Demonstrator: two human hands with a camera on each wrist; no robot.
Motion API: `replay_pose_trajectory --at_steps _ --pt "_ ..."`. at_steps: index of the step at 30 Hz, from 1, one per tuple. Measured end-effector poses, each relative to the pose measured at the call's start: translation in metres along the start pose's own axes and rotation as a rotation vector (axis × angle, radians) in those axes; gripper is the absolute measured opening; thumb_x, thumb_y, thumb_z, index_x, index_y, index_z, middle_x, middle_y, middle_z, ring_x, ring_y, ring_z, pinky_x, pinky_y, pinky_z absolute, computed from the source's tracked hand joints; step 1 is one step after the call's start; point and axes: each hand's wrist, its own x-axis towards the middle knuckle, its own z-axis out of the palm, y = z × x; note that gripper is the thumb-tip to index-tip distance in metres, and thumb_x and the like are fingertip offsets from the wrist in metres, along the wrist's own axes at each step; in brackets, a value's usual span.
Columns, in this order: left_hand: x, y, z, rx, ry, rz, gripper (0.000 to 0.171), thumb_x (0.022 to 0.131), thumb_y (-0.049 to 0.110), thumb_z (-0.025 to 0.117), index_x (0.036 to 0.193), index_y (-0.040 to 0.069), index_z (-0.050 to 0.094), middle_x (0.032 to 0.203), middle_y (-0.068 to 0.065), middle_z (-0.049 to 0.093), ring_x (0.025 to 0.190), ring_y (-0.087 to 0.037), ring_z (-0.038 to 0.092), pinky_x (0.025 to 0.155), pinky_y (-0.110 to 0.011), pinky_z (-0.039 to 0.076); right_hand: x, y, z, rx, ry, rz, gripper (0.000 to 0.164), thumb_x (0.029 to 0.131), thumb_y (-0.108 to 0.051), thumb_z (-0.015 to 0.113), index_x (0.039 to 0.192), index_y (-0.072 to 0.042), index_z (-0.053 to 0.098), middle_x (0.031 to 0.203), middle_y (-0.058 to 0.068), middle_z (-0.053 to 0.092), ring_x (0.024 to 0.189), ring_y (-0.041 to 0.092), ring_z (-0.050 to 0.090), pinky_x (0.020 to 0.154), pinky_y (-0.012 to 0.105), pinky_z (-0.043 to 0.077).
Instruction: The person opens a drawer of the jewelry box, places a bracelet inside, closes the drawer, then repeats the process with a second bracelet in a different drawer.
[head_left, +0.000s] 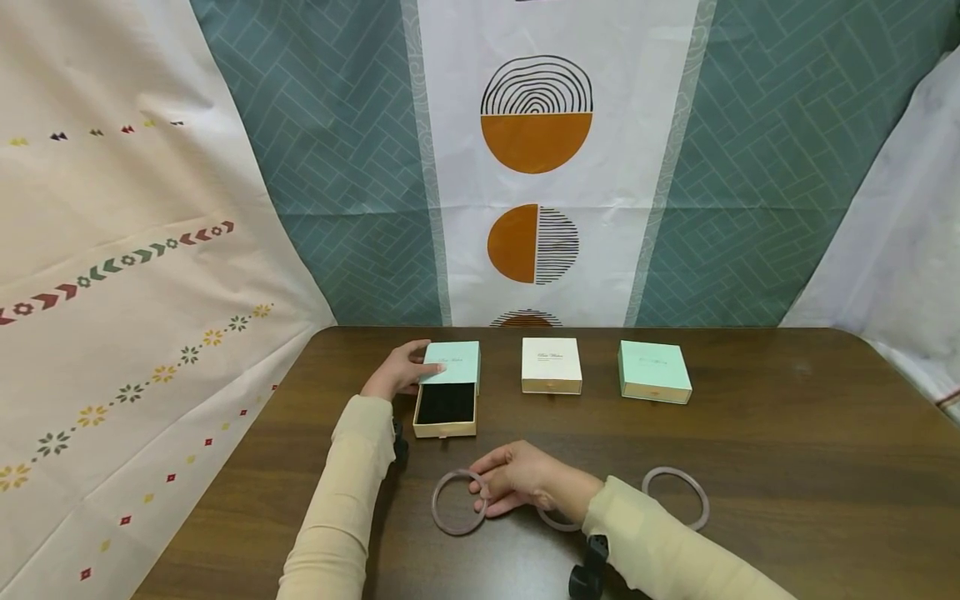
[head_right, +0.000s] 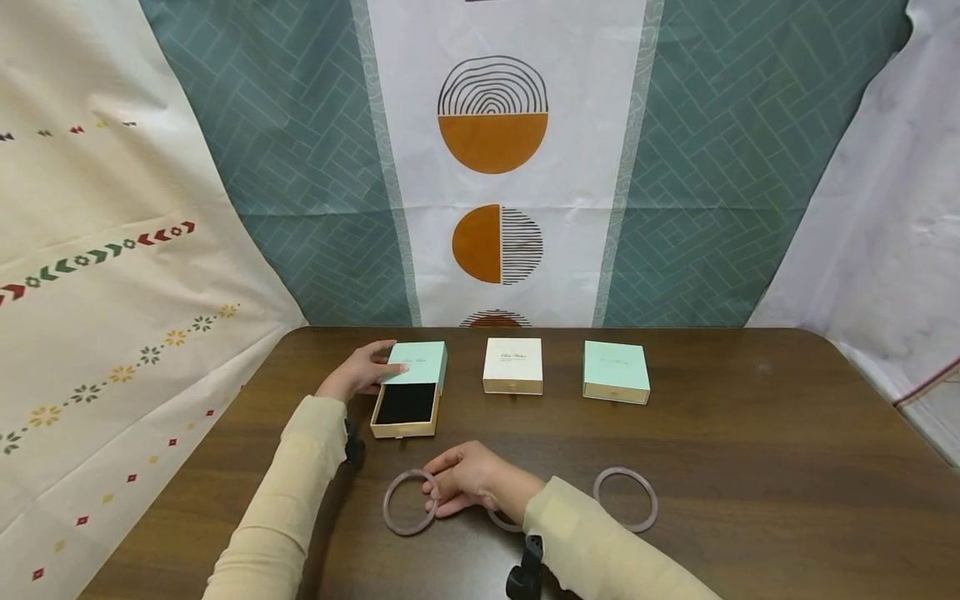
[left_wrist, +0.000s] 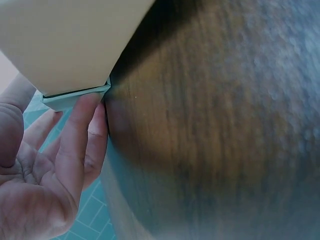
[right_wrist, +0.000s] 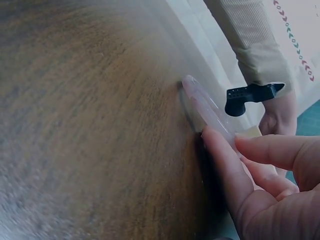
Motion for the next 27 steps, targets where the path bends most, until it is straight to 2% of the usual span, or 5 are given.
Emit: replay_pose_trajectory --at_steps 27 --pt "0.0017 0.0051 -0.0036 -0.007 -0.011 -0.031 0.074 0.092 0.022 0.065 0.152 0.015 0.023 0.148 -0.024 0.033 0.126 -0.043 0.045 0.099 -0.052 0.045 -0.0012 -0.0062 0.0027 0.071 0.030 0.014 0.040 0.082 0.016 0.057 0.122 0.015 0.053 0.088 0.009 0.066 0.071 0.017 0.067 0.069 0.033 0.059"
